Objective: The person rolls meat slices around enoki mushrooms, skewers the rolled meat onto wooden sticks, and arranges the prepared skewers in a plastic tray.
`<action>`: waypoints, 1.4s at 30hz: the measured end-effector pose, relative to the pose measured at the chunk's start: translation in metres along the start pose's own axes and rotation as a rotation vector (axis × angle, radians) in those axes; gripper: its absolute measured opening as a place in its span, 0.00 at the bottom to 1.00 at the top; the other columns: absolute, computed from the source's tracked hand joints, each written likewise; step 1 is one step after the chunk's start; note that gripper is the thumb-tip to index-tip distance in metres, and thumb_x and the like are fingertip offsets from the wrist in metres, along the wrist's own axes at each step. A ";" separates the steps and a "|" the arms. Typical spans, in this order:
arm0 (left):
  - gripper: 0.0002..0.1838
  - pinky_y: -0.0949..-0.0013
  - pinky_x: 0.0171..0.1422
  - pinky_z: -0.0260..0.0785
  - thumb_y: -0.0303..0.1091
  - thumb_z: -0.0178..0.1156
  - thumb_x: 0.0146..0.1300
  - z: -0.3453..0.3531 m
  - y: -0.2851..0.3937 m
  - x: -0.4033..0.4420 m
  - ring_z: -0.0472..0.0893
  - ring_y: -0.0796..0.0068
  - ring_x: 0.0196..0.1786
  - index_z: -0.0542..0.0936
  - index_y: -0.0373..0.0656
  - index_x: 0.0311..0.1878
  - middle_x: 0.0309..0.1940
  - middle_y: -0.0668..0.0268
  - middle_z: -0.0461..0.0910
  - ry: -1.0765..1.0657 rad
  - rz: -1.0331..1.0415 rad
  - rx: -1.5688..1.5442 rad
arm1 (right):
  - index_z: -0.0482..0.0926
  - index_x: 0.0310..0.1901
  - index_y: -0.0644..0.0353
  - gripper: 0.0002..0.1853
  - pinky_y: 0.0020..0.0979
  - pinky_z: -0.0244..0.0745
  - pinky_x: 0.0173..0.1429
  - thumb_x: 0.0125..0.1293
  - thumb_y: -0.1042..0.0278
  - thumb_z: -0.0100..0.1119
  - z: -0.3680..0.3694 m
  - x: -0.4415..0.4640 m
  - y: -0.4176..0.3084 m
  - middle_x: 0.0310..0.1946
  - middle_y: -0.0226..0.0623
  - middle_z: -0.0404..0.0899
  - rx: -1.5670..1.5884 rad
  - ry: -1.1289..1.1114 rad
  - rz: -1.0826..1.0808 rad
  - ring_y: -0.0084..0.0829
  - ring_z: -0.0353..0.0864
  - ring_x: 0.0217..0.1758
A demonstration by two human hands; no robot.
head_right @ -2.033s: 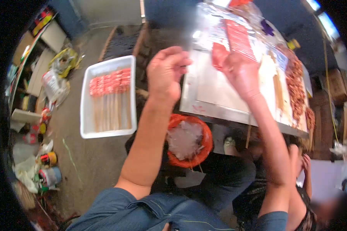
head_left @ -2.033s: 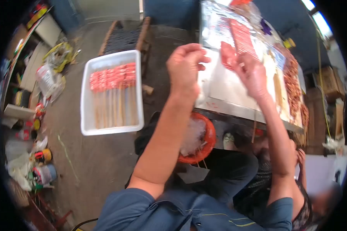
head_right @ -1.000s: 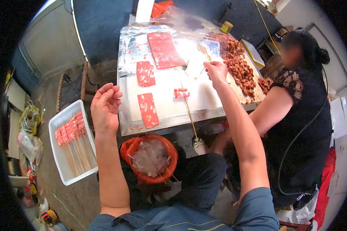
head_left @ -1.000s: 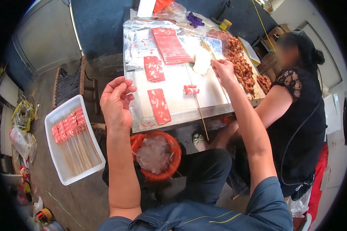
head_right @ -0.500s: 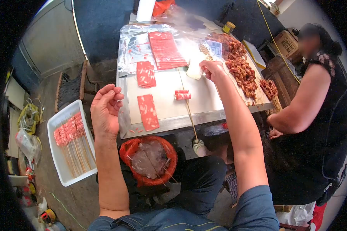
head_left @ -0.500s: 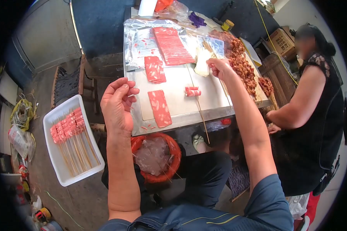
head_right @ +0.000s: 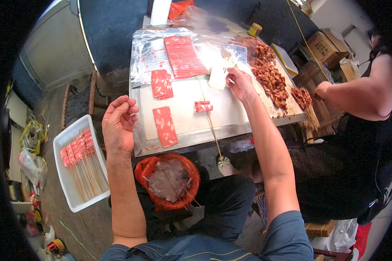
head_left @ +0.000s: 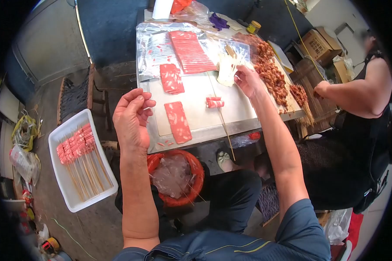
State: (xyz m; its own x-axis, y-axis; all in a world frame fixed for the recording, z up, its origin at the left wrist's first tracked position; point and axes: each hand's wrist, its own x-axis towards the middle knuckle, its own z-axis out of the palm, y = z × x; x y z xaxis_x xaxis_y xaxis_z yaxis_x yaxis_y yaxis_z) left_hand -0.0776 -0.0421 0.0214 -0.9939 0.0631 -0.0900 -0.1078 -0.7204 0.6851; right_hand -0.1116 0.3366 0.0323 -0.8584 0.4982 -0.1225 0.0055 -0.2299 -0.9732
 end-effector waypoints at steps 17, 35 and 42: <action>0.09 0.76 0.37 0.72 0.29 0.60 0.68 0.021 -0.021 -0.010 0.81 0.80 0.32 0.80 0.35 0.48 0.36 0.64 0.84 -0.221 -0.048 0.229 | 0.83 0.35 0.60 0.01 0.25 0.74 0.46 0.61 0.74 0.65 0.047 -0.085 -0.012 0.32 0.29 0.83 -0.188 -0.353 -0.176 0.21 0.79 0.35; 0.05 0.78 0.32 0.65 0.27 0.65 0.64 0.025 -0.025 -0.022 0.73 0.85 0.26 0.84 0.34 0.34 0.23 0.71 0.79 -0.362 0.051 0.411 | 0.80 0.32 0.62 0.06 0.17 0.68 0.35 0.61 0.74 0.69 0.109 -0.177 0.018 0.28 0.22 0.78 -0.422 -0.480 -0.255 0.10 0.72 0.31; 0.07 0.79 0.28 0.63 0.26 0.65 0.63 0.026 -0.026 -0.023 0.71 0.89 0.24 0.82 0.34 0.30 0.20 0.73 0.77 -0.404 0.099 0.491 | 0.82 0.33 0.62 0.04 0.19 0.70 0.34 0.60 0.73 0.68 0.099 -0.178 0.022 0.28 0.23 0.80 -0.299 -0.550 -0.094 0.13 0.74 0.30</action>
State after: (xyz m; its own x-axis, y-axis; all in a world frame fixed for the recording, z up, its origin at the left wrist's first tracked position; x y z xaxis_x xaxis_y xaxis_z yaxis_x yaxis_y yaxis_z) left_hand -0.0524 -0.0069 0.0238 -0.9190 0.3371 0.2044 0.0827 -0.3421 0.9360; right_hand -0.0095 0.1605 0.0521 -0.9998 -0.0163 0.0067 -0.0079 0.0772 -0.9970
